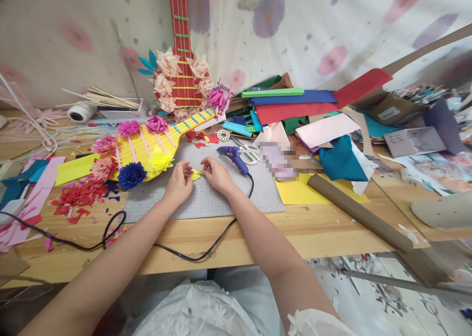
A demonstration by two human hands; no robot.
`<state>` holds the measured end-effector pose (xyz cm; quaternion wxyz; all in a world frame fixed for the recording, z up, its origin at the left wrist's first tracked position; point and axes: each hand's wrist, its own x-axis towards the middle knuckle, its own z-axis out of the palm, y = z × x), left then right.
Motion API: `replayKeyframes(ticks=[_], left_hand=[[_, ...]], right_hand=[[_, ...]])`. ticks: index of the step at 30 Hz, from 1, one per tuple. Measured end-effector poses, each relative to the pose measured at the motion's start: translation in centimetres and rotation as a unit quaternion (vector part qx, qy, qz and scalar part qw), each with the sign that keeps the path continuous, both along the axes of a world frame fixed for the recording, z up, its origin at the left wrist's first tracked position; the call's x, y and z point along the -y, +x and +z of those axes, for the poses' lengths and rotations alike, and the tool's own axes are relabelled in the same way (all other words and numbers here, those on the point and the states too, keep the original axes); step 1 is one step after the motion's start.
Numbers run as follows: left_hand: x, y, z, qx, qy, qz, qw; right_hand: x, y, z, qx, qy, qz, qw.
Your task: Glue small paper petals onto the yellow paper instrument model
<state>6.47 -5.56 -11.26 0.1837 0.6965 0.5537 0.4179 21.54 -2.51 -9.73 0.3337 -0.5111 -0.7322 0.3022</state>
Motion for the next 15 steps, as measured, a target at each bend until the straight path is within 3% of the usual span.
replayKeyframes(ticks=[6,15], left_hand=[[0.05,0.12,0.29,-0.012,0.021,0.000,1.000],[0.13,0.72,0.72,-0.013,0.084,-0.027,0.996]], right_hand=[[0.03,0.73,-0.19,-0.059,-0.020,0.002,0.998],[0.27,0.65,0.02,-0.058,-0.038,0.026,0.997]])
